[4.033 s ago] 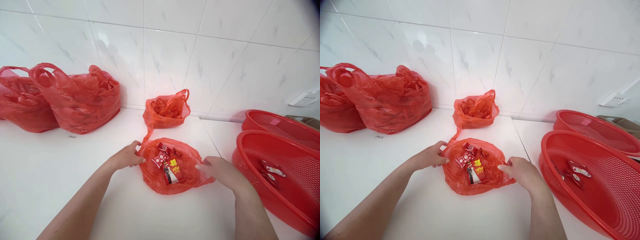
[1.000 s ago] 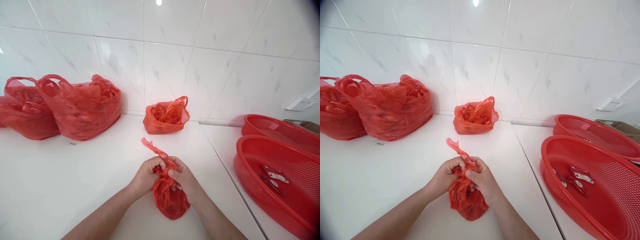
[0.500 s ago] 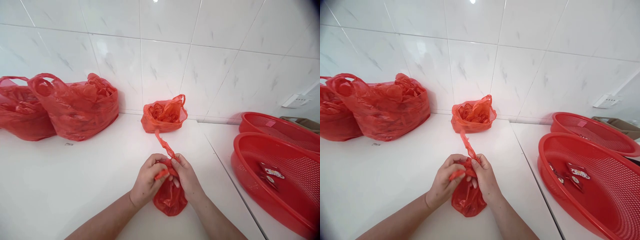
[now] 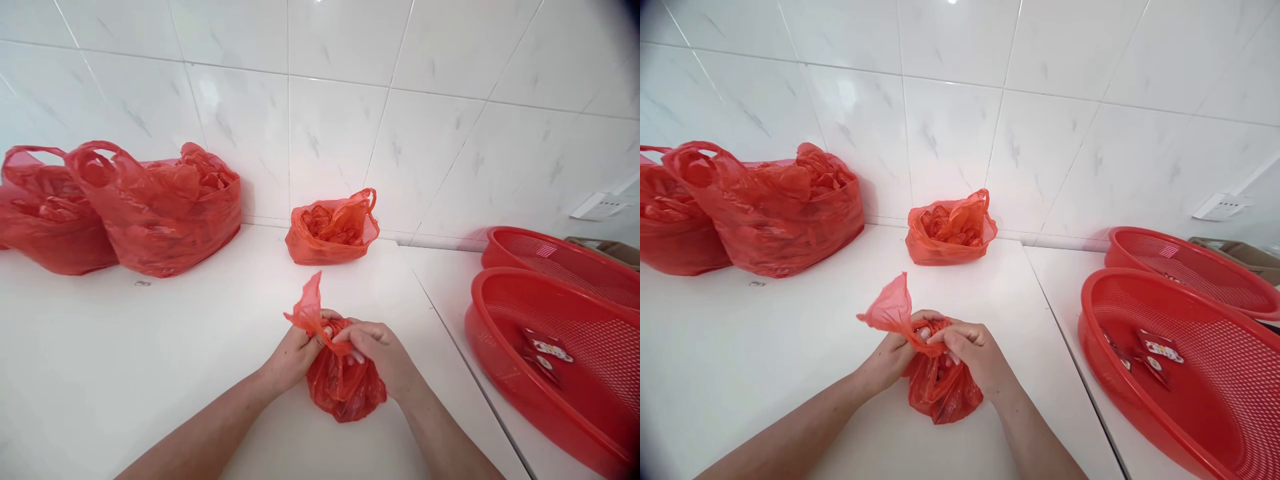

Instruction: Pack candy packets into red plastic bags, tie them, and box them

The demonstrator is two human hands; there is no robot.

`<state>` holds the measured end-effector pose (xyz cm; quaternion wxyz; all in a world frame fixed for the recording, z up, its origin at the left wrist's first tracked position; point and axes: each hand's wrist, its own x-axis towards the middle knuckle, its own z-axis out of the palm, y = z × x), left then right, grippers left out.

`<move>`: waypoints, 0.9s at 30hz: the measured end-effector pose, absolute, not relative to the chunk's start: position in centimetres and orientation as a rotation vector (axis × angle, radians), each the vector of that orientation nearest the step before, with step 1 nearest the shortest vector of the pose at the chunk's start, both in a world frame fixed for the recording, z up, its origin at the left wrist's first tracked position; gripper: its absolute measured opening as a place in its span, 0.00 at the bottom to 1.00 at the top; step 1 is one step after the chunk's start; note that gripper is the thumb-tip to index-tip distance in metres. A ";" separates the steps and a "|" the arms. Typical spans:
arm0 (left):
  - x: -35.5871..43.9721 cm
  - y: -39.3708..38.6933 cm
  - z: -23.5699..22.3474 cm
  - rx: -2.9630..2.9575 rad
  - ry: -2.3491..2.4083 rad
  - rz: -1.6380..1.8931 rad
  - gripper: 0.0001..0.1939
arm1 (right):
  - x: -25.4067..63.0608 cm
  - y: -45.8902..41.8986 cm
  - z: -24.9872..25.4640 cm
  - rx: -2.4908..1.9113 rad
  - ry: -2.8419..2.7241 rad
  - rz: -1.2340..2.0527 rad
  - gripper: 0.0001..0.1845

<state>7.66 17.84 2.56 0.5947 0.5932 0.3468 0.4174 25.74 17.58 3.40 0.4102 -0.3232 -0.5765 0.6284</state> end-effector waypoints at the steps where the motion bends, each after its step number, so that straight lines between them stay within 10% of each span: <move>1: 7.7 17.9 2.6 1.369 0.801 0.945 0.15 | 25.8 17.6 3.5 -0.829 -1.469 1.586 0.10; 12: 8.1 17.5 2.2 1.872 0.949 1.009 0.09 | 24.5 17.3 3.3 -1.221 -1.529 1.132 0.09; 27: 7.3 18.1 2.1 2.646 0.975 1.475 0.21 | 26.0 18.5 3.2 -0.894 -0.884 1.666 0.09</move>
